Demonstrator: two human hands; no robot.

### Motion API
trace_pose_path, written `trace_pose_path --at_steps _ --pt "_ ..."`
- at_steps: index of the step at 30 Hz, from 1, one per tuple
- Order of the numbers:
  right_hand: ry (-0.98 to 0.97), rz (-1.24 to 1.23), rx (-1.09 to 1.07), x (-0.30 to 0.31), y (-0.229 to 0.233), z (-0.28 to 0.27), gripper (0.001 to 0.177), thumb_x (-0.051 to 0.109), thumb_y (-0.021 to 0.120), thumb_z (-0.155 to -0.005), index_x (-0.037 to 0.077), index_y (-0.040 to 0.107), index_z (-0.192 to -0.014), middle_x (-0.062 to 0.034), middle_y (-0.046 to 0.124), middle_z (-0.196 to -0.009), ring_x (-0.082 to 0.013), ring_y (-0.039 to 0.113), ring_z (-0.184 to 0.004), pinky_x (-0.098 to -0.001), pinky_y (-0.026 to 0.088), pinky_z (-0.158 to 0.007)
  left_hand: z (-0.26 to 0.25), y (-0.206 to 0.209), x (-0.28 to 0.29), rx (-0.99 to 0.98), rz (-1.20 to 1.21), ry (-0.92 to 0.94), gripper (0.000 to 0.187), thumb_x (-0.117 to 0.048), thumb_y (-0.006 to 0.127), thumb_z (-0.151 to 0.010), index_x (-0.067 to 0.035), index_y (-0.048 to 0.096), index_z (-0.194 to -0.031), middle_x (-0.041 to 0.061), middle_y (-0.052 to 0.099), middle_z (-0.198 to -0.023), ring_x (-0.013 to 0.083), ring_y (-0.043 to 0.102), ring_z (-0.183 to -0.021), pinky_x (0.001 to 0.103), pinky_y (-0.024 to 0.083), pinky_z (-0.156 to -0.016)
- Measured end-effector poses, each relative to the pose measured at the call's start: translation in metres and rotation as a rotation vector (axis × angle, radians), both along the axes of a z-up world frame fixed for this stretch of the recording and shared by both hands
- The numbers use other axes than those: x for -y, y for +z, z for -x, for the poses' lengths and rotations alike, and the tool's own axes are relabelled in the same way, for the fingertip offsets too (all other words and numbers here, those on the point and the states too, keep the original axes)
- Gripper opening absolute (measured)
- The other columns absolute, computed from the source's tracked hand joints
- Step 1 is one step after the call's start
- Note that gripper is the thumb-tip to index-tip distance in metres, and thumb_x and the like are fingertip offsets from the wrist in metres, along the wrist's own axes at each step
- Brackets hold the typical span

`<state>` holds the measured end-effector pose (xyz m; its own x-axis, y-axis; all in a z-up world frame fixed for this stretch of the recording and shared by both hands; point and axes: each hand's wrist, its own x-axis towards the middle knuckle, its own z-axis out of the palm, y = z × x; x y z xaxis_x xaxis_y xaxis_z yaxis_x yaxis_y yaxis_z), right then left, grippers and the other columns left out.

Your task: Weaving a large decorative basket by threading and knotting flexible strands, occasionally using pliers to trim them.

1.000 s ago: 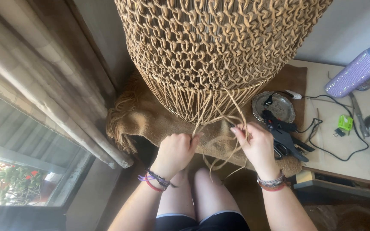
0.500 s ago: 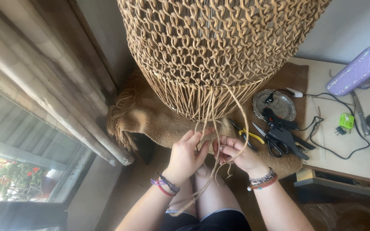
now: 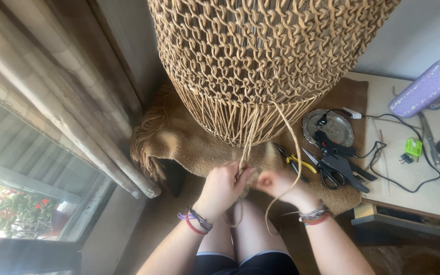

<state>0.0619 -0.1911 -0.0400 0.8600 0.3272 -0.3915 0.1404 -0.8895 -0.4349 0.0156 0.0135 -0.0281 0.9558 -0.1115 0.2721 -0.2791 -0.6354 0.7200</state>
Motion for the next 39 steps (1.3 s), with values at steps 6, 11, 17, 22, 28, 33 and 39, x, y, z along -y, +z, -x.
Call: trace_pose_path --at_steps 6,11,17,22,28,33,39 --pt "-0.212 -0.854 0.781 0.021 0.063 -0.01 0.038 0.019 0.086 -0.086 0.011 0.065 -0.118 -0.0005 0.07 -0.073 -0.0121 0.062 -0.054 -0.0203 0.048 -0.047 0.001 0.023 -0.004 -0.094 -0.151 0.022 0.045 -0.043 0.059 -0.102 -0.012 0.065 -0.071 0.009 0.071 -0.066 0.0364 0.075 -0.069 0.045 0.06 -0.061" --pt "0.186 -0.895 1.171 -0.016 0.131 -0.015 0.036 -0.009 0.07 -0.093 -0.001 0.065 -0.129 -0.0146 0.069 -0.084 -0.0177 0.06 -0.055 -0.0261 0.045 -0.048 0.003 0.03 -0.004 -0.143 -0.15 0.019 0.048 -0.047 0.054 -0.103 -0.011 0.067 -0.075 0.012 0.073 -0.069 0.0399 0.075 -0.074 0.052 0.061 -0.066" --pt "-0.072 -1.095 1.529 0.011 0.147 -0.016 0.026 -0.017 0.049 -0.099 -0.004 0.071 -0.106 -0.0126 0.061 -0.086 -0.0188 0.054 -0.068 -0.0284 0.044 -0.055 0.004 0.027 -0.005 -0.043 -0.213 0.03 0.052 -0.056 0.046 -0.102 -0.01 0.054 -0.125 0.017 0.068 -0.068 0.0439 0.069 -0.066 0.057 0.054 -0.059" --pt "0.114 -0.981 1.122 -0.002 0.137 -0.025 0.016 0.01 0.074 -0.093 0.0 0.063 -0.097 -0.0175 0.056 -0.145 -0.002 0.029 -0.05 -0.0173 0.032 -0.053 -0.001 0.007 -0.003 0.113 -0.274 0.036 0.038 -0.052 0.052 -0.103 -0.015 0.05 -0.111 0.007 0.062 -0.058 0.0408 0.062 -0.048 0.05 0.048 -0.04" --pt "-0.012 -0.869 1.688 0.016 0.149 -0.024 0.027 -0.007 0.052 -0.108 -0.01 0.07 -0.089 -0.0205 0.069 -0.079 -0.0322 0.069 -0.072 -0.0415 0.057 -0.075 -0.011 0.0 -0.01 0.059 -0.3 0.075 0.031 -0.045 0.056 -0.102 -0.015 0.047 -0.103 0.007 0.065 -0.065 0.0415 0.062 -0.052 0.051 0.048 -0.044" --pt "0.312 -0.842 1.116 -0.009 0.153 -0.027 0.036 0.0 0.074 -0.096 0.0 0.061 -0.13 -0.0105 0.07 -0.112 -0.0003 0.043 -0.051 -0.0114 0.04 -0.047 -0.013 0.001 -0.011 0.045 -0.28 0.068 0.031 -0.045 0.053 -0.104 -0.016 0.048 -0.097 0.007 0.063 -0.062 0.0409 0.06 -0.05 0.051 0.048 -0.045" --pt "-0.339 -1.004 1.945 0.032 0.146 -0.011 0.01 -0.007 0.051 -0.106 -0.004 0.041 -0.104 -0.0232 0.049 -0.091 -0.0326 0.05 -0.069 -0.0474 0.047 -0.065 -0.02 0.002 -0.017 0.028 -0.305 0.09 0.018 -0.034 0.055 -0.1 -0.016 0.053 -0.102 0.005 0.065 -0.077 0.0405 0.065 -0.06 0.053 0.051 -0.048"
